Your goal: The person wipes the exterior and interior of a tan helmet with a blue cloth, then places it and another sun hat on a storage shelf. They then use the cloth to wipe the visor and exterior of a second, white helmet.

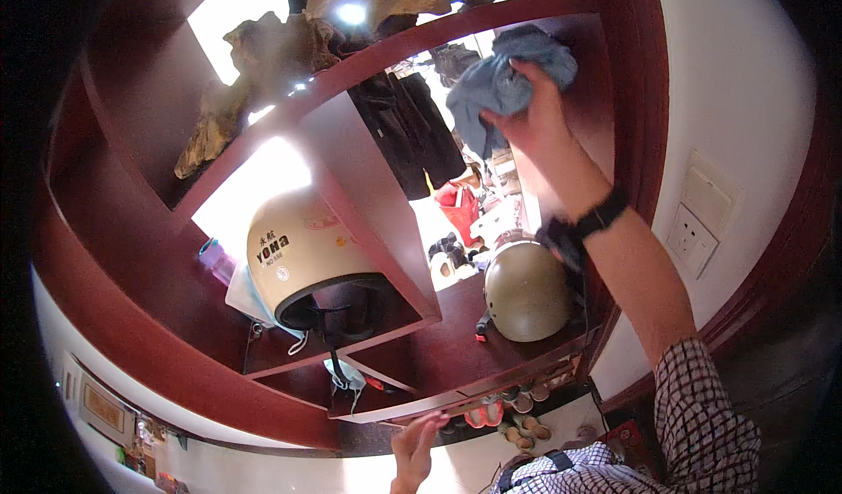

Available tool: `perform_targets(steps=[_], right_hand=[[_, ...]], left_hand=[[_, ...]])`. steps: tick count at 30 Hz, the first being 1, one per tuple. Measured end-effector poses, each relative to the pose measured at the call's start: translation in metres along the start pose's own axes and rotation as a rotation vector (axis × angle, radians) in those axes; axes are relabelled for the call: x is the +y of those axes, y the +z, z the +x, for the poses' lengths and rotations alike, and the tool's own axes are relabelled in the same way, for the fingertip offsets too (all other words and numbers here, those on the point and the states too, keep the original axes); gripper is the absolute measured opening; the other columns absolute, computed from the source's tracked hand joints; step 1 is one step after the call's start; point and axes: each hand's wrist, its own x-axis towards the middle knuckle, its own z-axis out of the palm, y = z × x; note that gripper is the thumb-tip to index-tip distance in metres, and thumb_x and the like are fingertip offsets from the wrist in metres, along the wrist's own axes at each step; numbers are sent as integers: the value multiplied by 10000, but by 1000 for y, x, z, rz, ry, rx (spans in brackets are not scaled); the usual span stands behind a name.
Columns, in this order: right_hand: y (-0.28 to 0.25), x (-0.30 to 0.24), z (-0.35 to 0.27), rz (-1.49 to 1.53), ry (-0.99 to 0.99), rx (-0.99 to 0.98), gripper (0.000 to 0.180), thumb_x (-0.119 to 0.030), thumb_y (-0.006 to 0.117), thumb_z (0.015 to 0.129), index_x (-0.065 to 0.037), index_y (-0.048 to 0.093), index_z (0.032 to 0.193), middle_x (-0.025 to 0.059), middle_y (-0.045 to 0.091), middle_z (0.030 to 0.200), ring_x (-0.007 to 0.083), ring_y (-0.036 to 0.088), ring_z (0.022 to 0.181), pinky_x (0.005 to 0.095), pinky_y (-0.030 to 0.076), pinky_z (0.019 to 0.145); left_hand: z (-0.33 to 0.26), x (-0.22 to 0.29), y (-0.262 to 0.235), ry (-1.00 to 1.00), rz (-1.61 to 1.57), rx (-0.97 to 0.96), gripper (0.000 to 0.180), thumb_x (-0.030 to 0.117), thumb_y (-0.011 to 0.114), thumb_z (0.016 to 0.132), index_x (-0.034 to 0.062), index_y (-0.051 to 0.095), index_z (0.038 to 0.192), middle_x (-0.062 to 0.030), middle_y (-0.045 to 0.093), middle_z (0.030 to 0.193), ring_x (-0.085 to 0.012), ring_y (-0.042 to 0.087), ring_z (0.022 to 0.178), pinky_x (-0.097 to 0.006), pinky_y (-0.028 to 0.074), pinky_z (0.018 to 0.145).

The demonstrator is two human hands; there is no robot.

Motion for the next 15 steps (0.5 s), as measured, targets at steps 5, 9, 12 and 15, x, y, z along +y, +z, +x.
perform_targets(steps=[5, 9, 12, 15], right_hand=[[-3, 8, 95, 44, -105, -25, 327, -254, 577, 771, -140, 541, 1075, 63, 565, 1141, 298, 533, 1059, 528, 318, 992], [3, 33, 141, 209, -126, -128, 301, -246, 514, 816, -114, 536, 1086, 84, 572, 1111, 294, 536, 1059, 522, 373, 962], [17, 62, 155, 278, -66, -281, 290, -265, 456, 862, -92, 542, 1079, 118, 592, 1049, 280, 583, 980, 496, 465, 870], [36, 94, 141, 275, 20, -243, 272, -265, 463, 873, -67, 548, 1039, 118, 606, 999, 266, 604, 923, 462, 507, 806]], left_hand=[[-66, -63, -25, -315, -85, 232, 318, 266, 554, 914, 16, 648, 1088, -116, 676, 984, -238, 639, 907, -347, 502, 828], [-109, -72, -7, -442, -203, 466, 361, 230, 550, 904, -99, 617, 1039, -181, 675, 901, -221, 657, 826, -321, 522, 761], [-128, -68, 6, -478, -196, 553, 371, 226, 544, 902, -111, 604, 1045, -195, 672, 910, -236, 660, 821, -325, 531, 748], [-143, -67, 22, -531, -214, 623, 366, 215, 527, 911, -119, 592, 1044, -205, 668, 918, -255, 661, 823, -339, 536, 746]])
